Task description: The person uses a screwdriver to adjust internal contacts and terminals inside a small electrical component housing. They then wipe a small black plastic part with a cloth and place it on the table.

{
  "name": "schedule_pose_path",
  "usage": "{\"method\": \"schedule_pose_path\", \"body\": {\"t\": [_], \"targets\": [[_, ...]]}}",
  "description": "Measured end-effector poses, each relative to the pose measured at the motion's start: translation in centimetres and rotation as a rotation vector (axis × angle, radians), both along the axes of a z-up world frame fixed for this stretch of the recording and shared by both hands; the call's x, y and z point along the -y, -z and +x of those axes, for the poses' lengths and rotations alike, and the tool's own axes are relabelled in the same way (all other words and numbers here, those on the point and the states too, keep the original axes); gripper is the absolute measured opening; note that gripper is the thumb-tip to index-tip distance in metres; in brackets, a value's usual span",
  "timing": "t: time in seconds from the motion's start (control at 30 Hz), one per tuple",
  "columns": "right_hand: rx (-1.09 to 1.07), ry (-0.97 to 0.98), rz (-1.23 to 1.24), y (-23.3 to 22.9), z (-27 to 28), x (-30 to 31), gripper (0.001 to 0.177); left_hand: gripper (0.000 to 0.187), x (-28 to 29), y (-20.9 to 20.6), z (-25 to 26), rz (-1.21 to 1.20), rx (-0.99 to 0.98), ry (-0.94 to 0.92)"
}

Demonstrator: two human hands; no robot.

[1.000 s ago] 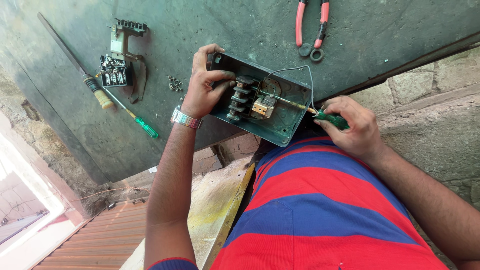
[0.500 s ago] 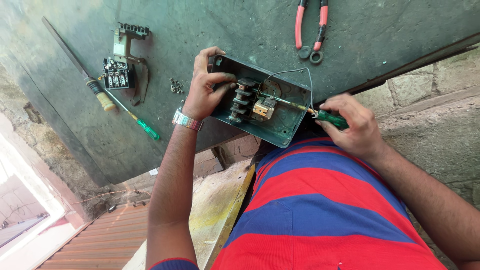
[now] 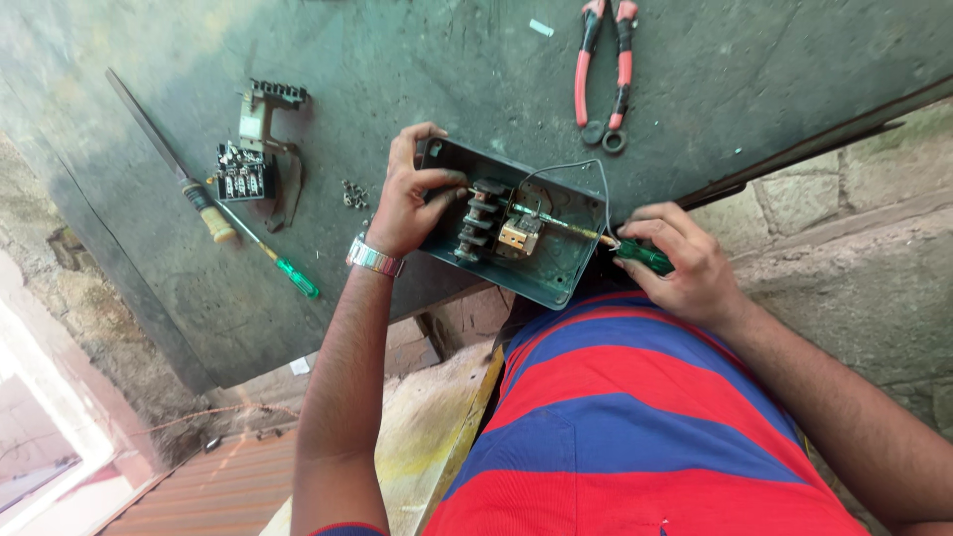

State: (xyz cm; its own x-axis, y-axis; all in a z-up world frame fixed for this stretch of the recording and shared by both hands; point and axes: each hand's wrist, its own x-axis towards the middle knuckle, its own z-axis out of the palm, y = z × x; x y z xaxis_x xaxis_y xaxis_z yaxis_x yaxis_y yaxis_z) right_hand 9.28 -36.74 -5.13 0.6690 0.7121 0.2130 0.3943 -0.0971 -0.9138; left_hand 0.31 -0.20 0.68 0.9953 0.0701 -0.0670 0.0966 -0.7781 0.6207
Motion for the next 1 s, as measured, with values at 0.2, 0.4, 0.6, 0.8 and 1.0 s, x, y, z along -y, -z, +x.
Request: {"method": "schedule_pose_path", "body": {"t": [0.2, 0.4, 0.6, 0.8, 1.0], "targets": [[-0.015, 0.051, -0.046, 0.2, -0.8, 0.2, 0.033, 0.020, 0.1, 0.0, -0.1, -0.030, -0.025, -0.024], [-0.187, 0.012, -0.093, 0.6, -0.4, 0.2, 0.029, 0.020, 0.0, 0.1, -0.2, -0.021, -0.010, -0.021], [-0.192, 0.037, -0.089, -0.5, -0.2, -0.1, 0.040, 0.022, 0.2, -0.2, -0.3, -0.030, 0.014, -0.018], [-0.129, 0.113, -0.061, 0.2, -1.5, 0.3, 0.042, 0.022, 0.3, -0.3, -0.1, -0.027, 0.028, -0.025], [-0.354, 0.002, -0.105, 1.2, -0.4, 0.2, 0.032, 0.022, 0.0, 0.1, -0.4, -0.021, 0.039, -0.014]]}}
